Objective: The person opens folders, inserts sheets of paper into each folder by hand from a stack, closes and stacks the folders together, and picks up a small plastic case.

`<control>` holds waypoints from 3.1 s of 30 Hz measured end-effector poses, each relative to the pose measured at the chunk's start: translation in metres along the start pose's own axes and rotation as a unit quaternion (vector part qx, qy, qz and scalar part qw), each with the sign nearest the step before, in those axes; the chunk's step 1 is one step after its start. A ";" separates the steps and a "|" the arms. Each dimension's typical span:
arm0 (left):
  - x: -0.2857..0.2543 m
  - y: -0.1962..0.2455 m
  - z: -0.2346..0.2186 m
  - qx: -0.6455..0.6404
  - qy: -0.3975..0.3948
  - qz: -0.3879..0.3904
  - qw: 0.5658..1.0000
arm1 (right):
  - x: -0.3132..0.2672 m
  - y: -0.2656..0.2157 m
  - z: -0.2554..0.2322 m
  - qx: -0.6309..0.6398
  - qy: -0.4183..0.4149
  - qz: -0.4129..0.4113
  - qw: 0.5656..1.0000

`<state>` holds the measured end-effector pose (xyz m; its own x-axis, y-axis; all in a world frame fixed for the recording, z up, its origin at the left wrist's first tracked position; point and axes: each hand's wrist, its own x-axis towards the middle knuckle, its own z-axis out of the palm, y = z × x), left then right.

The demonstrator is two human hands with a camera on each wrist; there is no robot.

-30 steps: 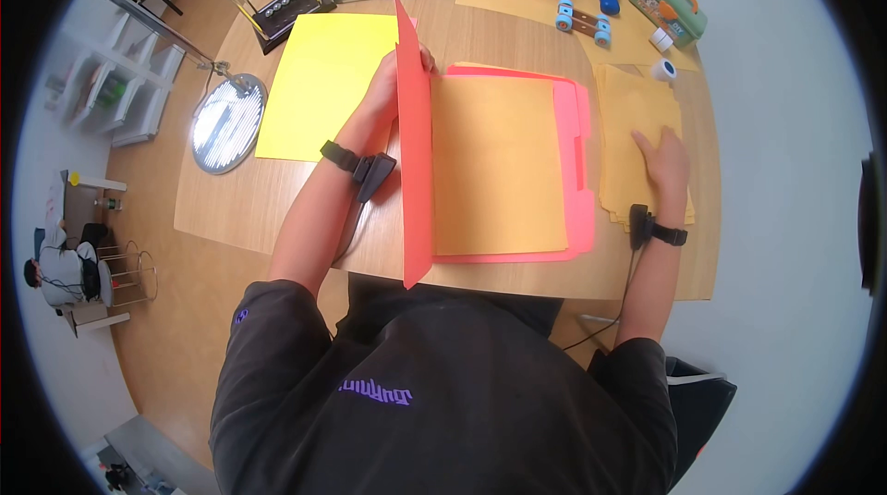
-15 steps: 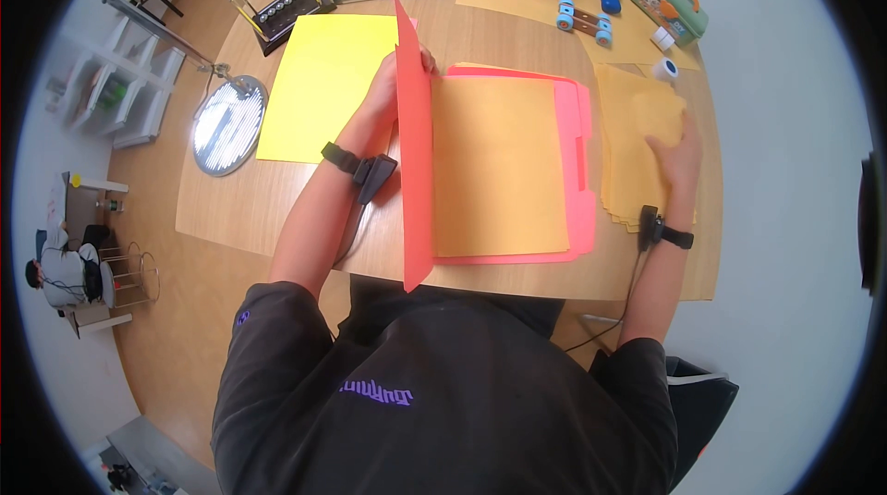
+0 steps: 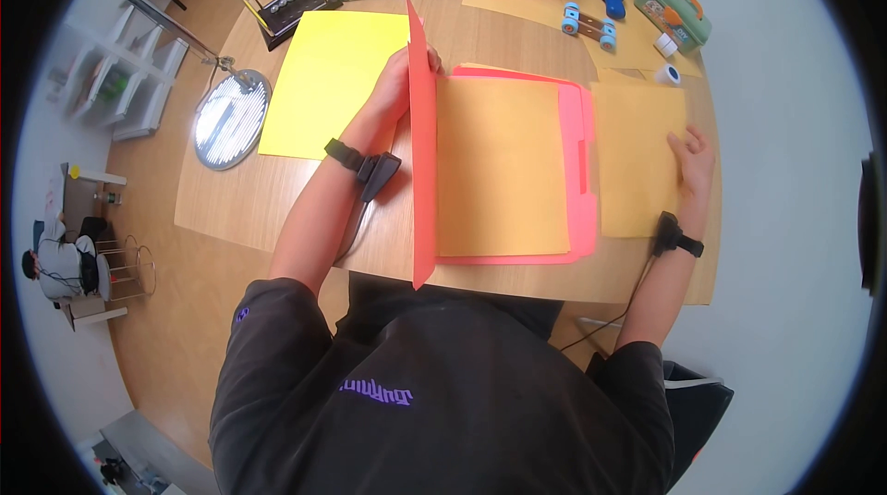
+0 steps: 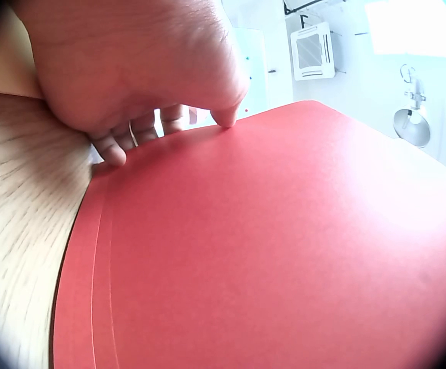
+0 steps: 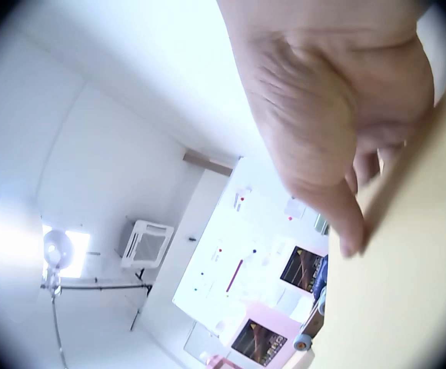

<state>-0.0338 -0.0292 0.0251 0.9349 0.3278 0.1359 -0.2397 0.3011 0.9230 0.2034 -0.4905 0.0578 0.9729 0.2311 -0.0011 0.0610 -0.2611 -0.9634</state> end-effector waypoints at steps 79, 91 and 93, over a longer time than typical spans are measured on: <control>0.000 -0.001 -0.001 -0.013 -0.003 -0.010 1.000 | -0.059 -0.046 0.102 -0.230 -0.110 -0.143 0.956; 0.001 -0.002 -0.002 -0.008 -0.009 0.018 1.000 | -0.013 0.000 0.036 -0.571 0.004 -0.069 0.818; 0.000 -0.001 -0.002 -0.017 -0.011 -0.004 1.000 | -0.016 -0.006 0.038 -0.566 0.006 -0.070 0.822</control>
<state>-0.0340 -0.0280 0.0233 0.9423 0.3052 0.1374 -0.2410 0.3338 0.9113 0.1787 -0.4568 0.0530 0.9406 0.3250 0.0978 0.3335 -0.9387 -0.0877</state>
